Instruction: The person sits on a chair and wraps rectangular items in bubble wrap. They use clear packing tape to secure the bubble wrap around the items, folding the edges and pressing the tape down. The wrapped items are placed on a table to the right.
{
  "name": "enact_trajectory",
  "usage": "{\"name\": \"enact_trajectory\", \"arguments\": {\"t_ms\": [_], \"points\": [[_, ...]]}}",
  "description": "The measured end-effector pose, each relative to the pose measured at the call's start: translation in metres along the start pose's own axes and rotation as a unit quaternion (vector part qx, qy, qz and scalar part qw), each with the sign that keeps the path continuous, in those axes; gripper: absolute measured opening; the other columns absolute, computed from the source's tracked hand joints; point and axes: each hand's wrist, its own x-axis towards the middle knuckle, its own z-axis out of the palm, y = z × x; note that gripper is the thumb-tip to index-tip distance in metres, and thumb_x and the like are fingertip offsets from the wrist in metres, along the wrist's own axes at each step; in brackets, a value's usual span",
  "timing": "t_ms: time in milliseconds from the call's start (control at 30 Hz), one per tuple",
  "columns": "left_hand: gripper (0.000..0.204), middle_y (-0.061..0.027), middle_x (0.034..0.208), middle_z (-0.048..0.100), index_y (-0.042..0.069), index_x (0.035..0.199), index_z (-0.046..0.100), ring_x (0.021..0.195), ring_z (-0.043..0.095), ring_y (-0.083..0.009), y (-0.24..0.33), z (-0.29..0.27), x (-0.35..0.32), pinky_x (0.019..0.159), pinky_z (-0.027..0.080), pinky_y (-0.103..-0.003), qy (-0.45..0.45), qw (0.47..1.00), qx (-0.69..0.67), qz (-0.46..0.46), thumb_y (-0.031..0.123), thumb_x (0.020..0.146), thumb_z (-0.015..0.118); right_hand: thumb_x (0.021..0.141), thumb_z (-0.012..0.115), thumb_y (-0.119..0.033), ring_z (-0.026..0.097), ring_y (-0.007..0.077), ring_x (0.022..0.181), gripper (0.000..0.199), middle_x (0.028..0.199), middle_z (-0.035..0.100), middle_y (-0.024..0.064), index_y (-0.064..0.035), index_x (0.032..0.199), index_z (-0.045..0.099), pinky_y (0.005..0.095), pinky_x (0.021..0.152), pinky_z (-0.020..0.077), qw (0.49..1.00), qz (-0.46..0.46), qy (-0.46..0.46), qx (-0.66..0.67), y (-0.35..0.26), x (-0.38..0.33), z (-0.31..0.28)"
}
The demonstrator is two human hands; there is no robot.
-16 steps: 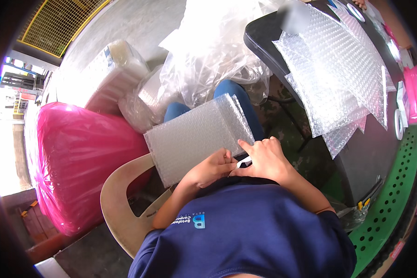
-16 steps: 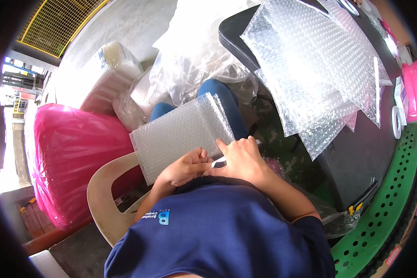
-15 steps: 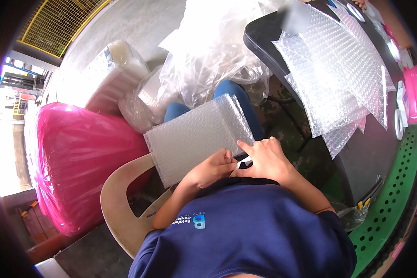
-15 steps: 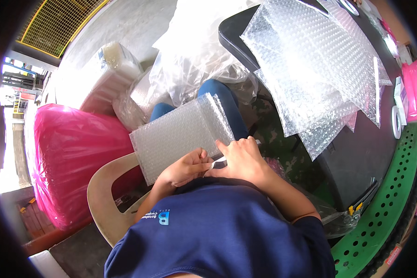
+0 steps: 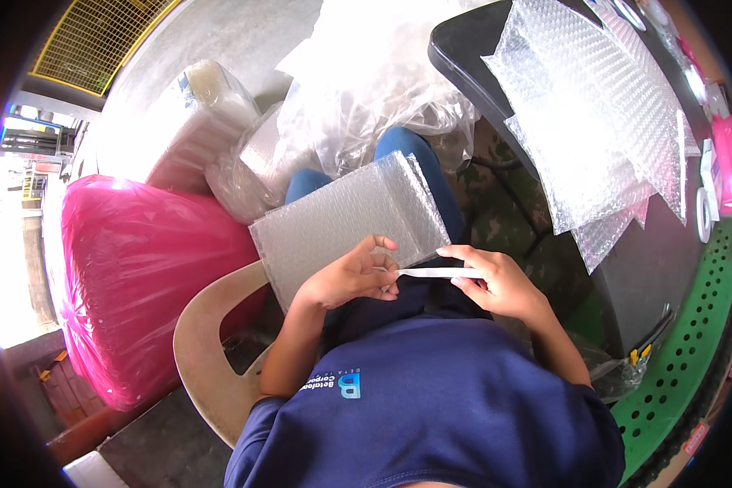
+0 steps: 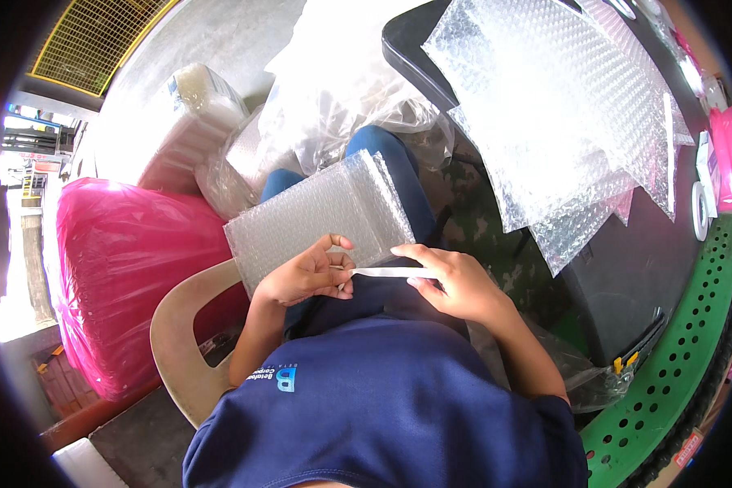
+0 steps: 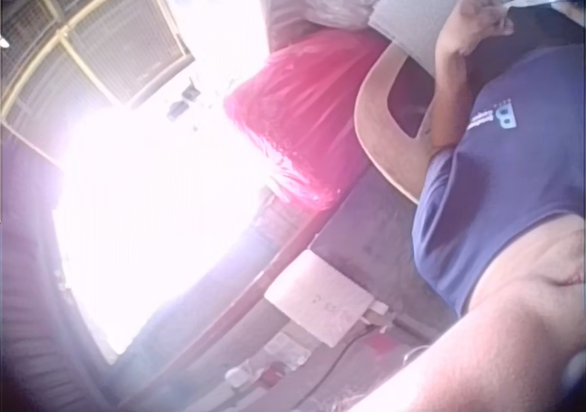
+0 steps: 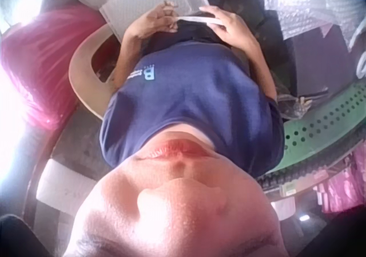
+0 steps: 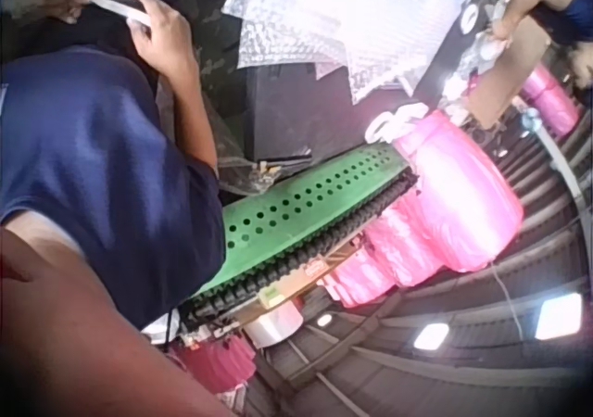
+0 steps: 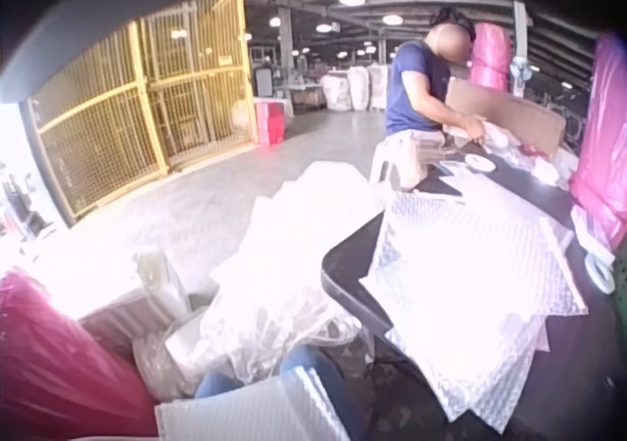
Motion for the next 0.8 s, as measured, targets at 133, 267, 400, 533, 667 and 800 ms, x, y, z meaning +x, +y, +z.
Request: {"name": "enact_trajectory", "arguments": {"t_ms": [133, 267, 400, 533, 667, 800], "points": [[0.060, -0.0117, 0.108, 0.060, 0.003, 0.137, 0.037, 0.089, 0.065, -0.0159, 0.004, 0.006, 0.005, 0.076, 0.054, -0.027, 0.127, 0.967, 0.201, 0.086, 0.000, 0.086, 0.069, 0.085, 0.063, -0.005, 0.069, 0.0295, 0.079, 0.032, 0.097, 0.068, 0.0121, -0.0101, 0.116, 0.057, 0.0374, 0.069, 0.0546, 0.999, -0.002, 0.015, 0.033, 0.000, -0.009, 0.004], [0.059, -0.0134, 0.101, 0.066, -0.003, 0.135, 0.041, 0.086, 0.066, -0.0144, 0.018, 0.012, 0.015, 0.076, 0.053, -0.026, 0.256, 0.927, 0.258, 0.098, -0.005, 0.082, 0.069, 0.084, 0.063, -0.004, 0.068, 0.0279, 0.074, 0.029, 0.092, 0.066, 0.0129, -0.0078, 0.112, 0.058, 0.0374, 0.066, 0.0533, 0.999, 0.002, 0.044, 0.029, 0.002, -0.017, 0.016], [0.057, -0.0145, 0.094, 0.069, -0.006, 0.132, 0.042, 0.085, 0.067, -0.0146, 0.029, 0.005, 0.036, 0.078, 0.053, -0.026, 0.293, 0.908, 0.241, 0.181, -0.007, 0.082, 0.067, 0.084, 0.064, -0.004, 0.065, 0.0249, 0.063, 0.032, 0.090, 0.066, 0.0131, -0.0060, 0.115, 0.058, 0.0347, 0.059, 0.0526, 0.998, 0.013, 0.044, 0.043, 0.005, -0.018, 0.023], [0.051, -0.0135, 0.092, 0.072, -0.004, 0.130, 0.046, 0.087, 0.067, -0.0138, 0.052, -0.011, 0.073, 0.079, 0.053, -0.027, 0.314, 0.851, 0.311, 0.285, -0.003, 0.084, 0.068, 0.083, 0.064, -0.004, 0.062, 0.0220, 0.055, 0.039, 0.086, 0.065, 0.0127, -0.0049, 0.122, 0.057, 0.0324, 0.054, 0.0523, 0.994, -0.005, 0.093, 0.050, 0.001, -0.012, 0.030], [0.042, -0.0132, 0.094, 0.073, -0.001, 0.127, 0.053, 0.086, 0.071, -0.0186, 0.066, -0.027, 0.113, 0.081, 0.055, -0.031, 0.342, 0.804, 0.379, 0.303, -0.002, 0.086, 0.066, 0.084, 0.065, -0.007, 0.063, 0.0223, 0.054, 0.041, 0.079, 0.066, 0.0111, -0.0042, 0.124, 0.057, 0.0323, 0.054, 0.0530, 0.989, -0.004, 0.145, 0.040, 0.007, -0.005, 0.035], [0.059, -0.0128, 0.097, 0.073, 0.004, 0.140, 0.043, 0.085, 0.071, -0.0209, 0.052, -0.050, 0.139, 0.078, 0.057, -0.032, 0.356, 0.767, 0.426, 0.321, -0.001, 0.086, 0.068, 0.084, 0.068, -0.008, 0.064, 0.0214, 0.056, 0.039, 0.083, 0.069, 0.0142, -0.0016, 0.121, 0.060, 0.0294, 0.055, 0.0507, 0.983, -0.022, 0.183, 0.023, 0.010, -0.005, 0.037]]}}
